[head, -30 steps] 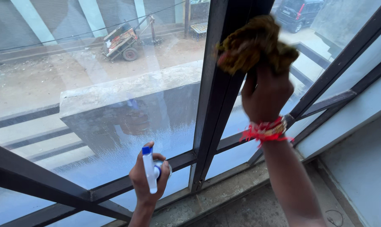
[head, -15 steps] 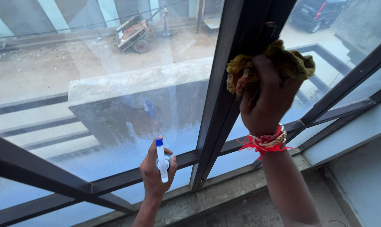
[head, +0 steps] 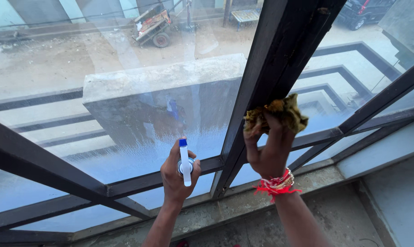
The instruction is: The person sprays a cleaning solution onto a window and wipes the glass and frame with a cloth. The person repeatedly sprays and wipes different sections of the window, focusing on the frame and glass surfaces.
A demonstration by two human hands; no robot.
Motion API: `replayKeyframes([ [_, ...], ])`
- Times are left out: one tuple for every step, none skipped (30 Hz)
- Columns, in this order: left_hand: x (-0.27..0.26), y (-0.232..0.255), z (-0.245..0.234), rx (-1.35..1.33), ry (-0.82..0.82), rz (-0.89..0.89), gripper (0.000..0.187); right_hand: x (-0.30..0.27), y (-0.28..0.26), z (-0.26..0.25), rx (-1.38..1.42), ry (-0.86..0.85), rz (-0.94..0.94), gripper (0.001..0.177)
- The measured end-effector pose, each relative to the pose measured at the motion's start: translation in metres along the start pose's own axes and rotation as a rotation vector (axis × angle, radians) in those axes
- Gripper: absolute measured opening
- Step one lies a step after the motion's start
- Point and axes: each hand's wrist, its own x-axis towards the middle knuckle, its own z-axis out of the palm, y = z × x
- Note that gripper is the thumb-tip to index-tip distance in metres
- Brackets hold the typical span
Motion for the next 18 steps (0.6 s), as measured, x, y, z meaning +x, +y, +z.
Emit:
replayKeyframes([
  [-0.001, 0.0, 0.0, -0.005, -0.002, 0.001, 0.067, 0.01, 0.0, -0.002, -0.006, 0.03, -0.005, 0.049],
  [-0.002, 0.001, 0.001, -0.009, -0.004, 0.001, 0.066, 0.02, 0.0, -0.003, -0.013, 0.06, -0.01, 0.049],
  [-0.002, 0.001, 0.001, -0.012, -0.003, 0.008, 0.066, 0.03, 0.0, -0.005, -0.044, 0.08, 0.01, 0.046],
  [-0.002, 0.001, 0.001, -0.015, -0.003, 0.016, 0.066, 0.039, 0.0, -0.006, -0.075, 0.099, 0.03, 0.043],
  [-0.002, 0.002, 0.0, -0.015, 0.0, 0.023, 0.066, 0.048, 0.0, -0.006, -0.102, 0.119, 0.049, 0.039],
  [-0.002, 0.002, 0.0, -0.015, -0.004, 0.003, 0.066, 0.054, -0.001, -0.006, -0.095, 0.143, 0.045, 0.036],
  [-0.003, 0.004, -0.001, -0.014, -0.006, -0.018, 0.065, 0.06, -0.001, -0.004, -0.085, 0.166, 0.04, 0.033],
  [-0.004, 0.005, -0.002, -0.013, -0.008, -0.039, 0.065, 0.063, -0.001, -0.002, -0.075, 0.189, 0.035, 0.031],
  [-0.003, 0.007, -0.003, -0.014, -0.003, -0.037, 0.066, 0.063, -0.001, 0.0, -0.087, 0.192, 0.028, 0.028],
  [-0.003, 0.008, -0.004, -0.015, 0.002, -0.034, 0.066, 0.06, 0.0, 0.0, -0.098, 0.195, 0.021, 0.026],
  [-0.003, 0.009, -0.004, -0.017, 0.01, -0.033, 0.066, 0.055, 0.002, 0.002, -0.11, 0.197, 0.012, 0.023],
  [-0.003, 0.01, -0.004, -0.012, 0.012, -0.031, 0.066, 0.048, 0.004, 0.004, -0.119, 0.199, 0.015, 0.02],
  [-0.002, 0.01, -0.003, -0.004, 0.014, -0.027, 0.066, 0.039, 0.005, 0.008, -0.128, 0.204, 0.019, 0.018],
  [-0.002, 0.011, -0.003, 0.003, 0.015, -0.022, 0.067, 0.029, 0.006, 0.011, -0.137, 0.209, 0.023, 0.015],
  [-0.002, 0.011, -0.004, -0.001, 0.014, -0.038, 0.067, 0.017, 0.007, 0.014, -0.131, 0.194, 0.03, 0.015],
  [-0.003, 0.011, -0.004, -0.005, 0.012, -0.053, 0.068, 0.007, 0.008, 0.016, -0.124, 0.18, 0.036, 0.015],
  [-0.001, 0.011, -0.005, -0.011, 0.011, -0.062, 0.068, -0.002, 0.009, 0.018, -0.118, 0.17, 0.039, 0.015],
  [0.0, 0.011, -0.005, -0.013, 0.01, -0.068, 0.068, -0.011, 0.007, 0.019, -0.117, 0.164, 0.053, 0.017],
])
